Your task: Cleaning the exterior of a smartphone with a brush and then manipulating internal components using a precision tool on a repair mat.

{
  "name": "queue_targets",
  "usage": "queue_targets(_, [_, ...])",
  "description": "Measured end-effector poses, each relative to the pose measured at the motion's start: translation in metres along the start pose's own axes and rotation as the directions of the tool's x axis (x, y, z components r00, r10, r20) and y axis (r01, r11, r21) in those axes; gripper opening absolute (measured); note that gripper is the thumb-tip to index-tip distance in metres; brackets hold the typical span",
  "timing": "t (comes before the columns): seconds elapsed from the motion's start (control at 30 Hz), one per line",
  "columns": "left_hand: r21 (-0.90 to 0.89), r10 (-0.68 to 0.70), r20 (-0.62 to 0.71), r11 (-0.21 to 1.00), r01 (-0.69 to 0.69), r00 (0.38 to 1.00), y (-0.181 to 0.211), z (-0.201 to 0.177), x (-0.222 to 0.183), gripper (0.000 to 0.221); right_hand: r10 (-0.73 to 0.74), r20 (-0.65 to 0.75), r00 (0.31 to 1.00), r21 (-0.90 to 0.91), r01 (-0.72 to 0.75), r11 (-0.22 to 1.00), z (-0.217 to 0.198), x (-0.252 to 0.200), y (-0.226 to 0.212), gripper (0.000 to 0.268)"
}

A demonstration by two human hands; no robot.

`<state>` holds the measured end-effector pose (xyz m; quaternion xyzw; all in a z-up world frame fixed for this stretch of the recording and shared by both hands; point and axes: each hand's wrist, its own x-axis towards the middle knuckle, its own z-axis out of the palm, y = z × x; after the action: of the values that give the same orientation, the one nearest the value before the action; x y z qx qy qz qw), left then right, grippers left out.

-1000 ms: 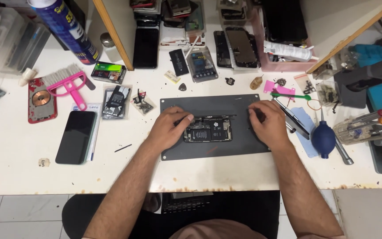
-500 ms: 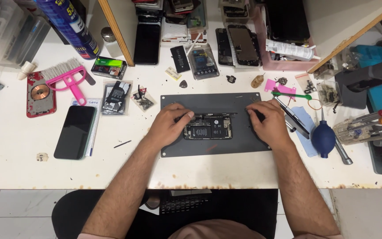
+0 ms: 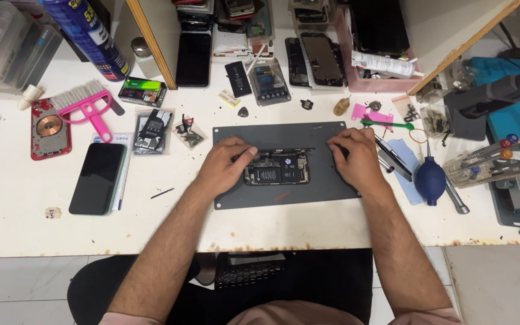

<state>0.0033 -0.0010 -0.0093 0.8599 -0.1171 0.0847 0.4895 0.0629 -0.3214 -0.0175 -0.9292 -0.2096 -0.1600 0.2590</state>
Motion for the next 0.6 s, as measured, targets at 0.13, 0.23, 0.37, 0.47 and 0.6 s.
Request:
queue_targets(0.13, [0.004, 0.003, -0.007, 1.000, -0.003, 1.000, 0.003, -0.001, 0.000, 0.040, -0.019, -0.009, 1.000, -0.029, 0.019, 0.999, 0.004, -0.001, 0.005, 0.010])
queue_targets(0.23, [-0.008, 0.002, 0.005, 1.000, -0.002, 1.000, 0.002, -0.001, 0.000, 0.039, -0.012, -0.008, 1.000, -0.017, 0.012, 1.000, 0.003, 0.000, 0.005, 0.014])
queue_targets(0.37, [-0.009, -0.002, 0.001, 1.000, 0.002, 1.000, 0.004, -0.001, -0.001, 0.040, -0.027, -0.055, 0.998, -0.057, 0.024, 0.998, 0.002, -0.002, 0.014, 0.018])
queue_targets(0.47, [-0.003, -0.009, 0.004, 1.000, 0.009, 1.000, 0.007, -0.002, -0.002, 0.041, -0.018, -0.038, 0.999, -0.063, 0.016, 0.998, 0.000, -0.003, 0.010, 0.013])
queue_targets(0.6, [0.011, -0.004, 0.011, 1.000, 0.004, 1.000, 0.004, -0.002, 0.000, 0.040, 0.005, 0.017, 1.000, -0.061, -0.004, 0.998, -0.002, 0.000, 0.002, 0.009])
